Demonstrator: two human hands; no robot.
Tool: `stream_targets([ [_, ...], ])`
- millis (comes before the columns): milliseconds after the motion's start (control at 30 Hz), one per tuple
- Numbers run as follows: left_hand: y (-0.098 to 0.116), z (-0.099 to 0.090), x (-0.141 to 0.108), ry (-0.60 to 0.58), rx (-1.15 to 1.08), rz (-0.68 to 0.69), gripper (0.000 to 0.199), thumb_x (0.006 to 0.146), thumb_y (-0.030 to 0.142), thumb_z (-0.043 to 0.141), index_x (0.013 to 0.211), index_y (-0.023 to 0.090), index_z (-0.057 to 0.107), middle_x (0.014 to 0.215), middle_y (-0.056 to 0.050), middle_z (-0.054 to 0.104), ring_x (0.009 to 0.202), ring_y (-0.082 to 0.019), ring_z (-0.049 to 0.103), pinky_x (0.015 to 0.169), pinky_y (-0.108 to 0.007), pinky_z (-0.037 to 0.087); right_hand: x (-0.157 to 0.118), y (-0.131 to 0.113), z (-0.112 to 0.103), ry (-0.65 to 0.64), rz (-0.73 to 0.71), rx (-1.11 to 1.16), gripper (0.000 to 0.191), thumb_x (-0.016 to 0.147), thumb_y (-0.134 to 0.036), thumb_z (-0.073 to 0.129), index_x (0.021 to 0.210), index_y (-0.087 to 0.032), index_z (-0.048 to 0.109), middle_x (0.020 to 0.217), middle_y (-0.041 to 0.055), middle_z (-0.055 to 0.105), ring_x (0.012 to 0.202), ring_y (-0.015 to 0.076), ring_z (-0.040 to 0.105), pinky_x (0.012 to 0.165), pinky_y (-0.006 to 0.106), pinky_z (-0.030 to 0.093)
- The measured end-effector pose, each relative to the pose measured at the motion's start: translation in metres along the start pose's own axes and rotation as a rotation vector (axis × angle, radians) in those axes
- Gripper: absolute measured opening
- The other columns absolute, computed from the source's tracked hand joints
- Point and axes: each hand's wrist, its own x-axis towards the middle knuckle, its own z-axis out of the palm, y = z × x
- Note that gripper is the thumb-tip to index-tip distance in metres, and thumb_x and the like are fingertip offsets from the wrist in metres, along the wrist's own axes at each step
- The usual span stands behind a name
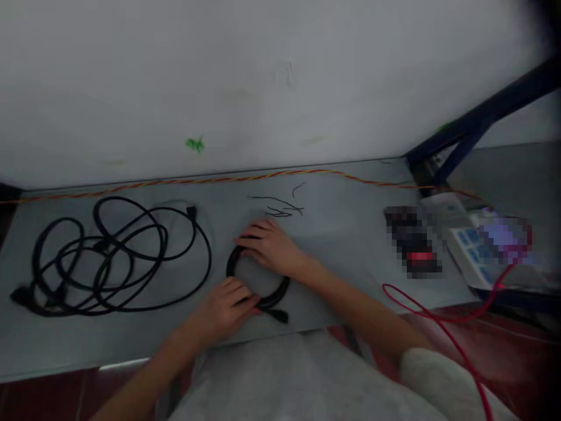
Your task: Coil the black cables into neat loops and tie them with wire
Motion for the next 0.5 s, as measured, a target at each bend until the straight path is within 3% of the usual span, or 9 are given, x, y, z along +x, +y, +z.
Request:
stream_targets([
  [100,0.028,0.023,0.011,0.102,0.027,-0.100,0.012,0.102,0.022,0.062,0.104,0.017,0.073,0.080,-0.004,0.063,0.076,-0.018,0.060,0.066,-0.033,0.054,-0.022,-0.015,-0.016,0.112,0.039,0.040,0.026,0.106,-0.031,0.060,0.127,-0.023,0.073,0.125,0.0088,0.072,0.119,0.0244,0.060,0.102,0.043,0.049],
  [233,0.051,0.054,0.031,0.230,0.050,-0.267,0.019,0.105,0.026,0.058,0.102,0.016,0.073,0.078,-0.006,0.061,0.073,-0.020,0.058,0.064,-0.035,0.055,-0.082,-0.044,-0.035,0.142,0.226,0.020,0.026,0.107,-0.026,0.053,0.119,-0.022,0.076,0.087,0.0057,0.071,0.080,0.0192,0.064,0.076,0.035,0.054],
  [300,0.053,0.062,0.041,0.270,0.006,-0.328,0.019,0.105,0.026,0.057,0.102,0.016,0.072,0.083,-0.006,0.062,0.077,-0.020,0.059,0.068,-0.036,0.058,-0.112,-0.057,-0.034,0.075,0.346,0.018,0.028,0.106,-0.022,0.052,0.125,-0.021,0.073,0.086,0.0056,0.070,0.074,0.0184,0.064,0.069,0.032,0.055],
  [400,0.052,0.063,0.053,0.247,-0.117,-0.385,0.020,0.102,0.012,0.053,0.110,0.015,0.071,0.099,-0.010,0.066,0.093,-0.022,0.064,0.082,-0.040,0.063,-0.141,-0.066,-0.020,0.031,0.429,-0.009,0.041,0.105,-0.016,0.046,0.142,-0.021,0.064,0.103,0.0108,0.070,0.087,0.0220,0.067,0.075,0.036,0.060],
  [500,0.045,0.050,0.051,0.189,-0.204,-0.370,0.036,0.097,0.005,0.052,0.127,0.016,0.066,0.122,-0.015,0.064,0.117,-0.026,0.063,0.098,-0.046,0.063,-0.150,-0.063,-0.003,0.093,0.432,-0.003,0.045,0.105,-0.016,0.047,0.149,-0.021,0.059,0.109,0.0122,0.067,0.095,0.0235,0.066,0.081,0.039,0.063],
])
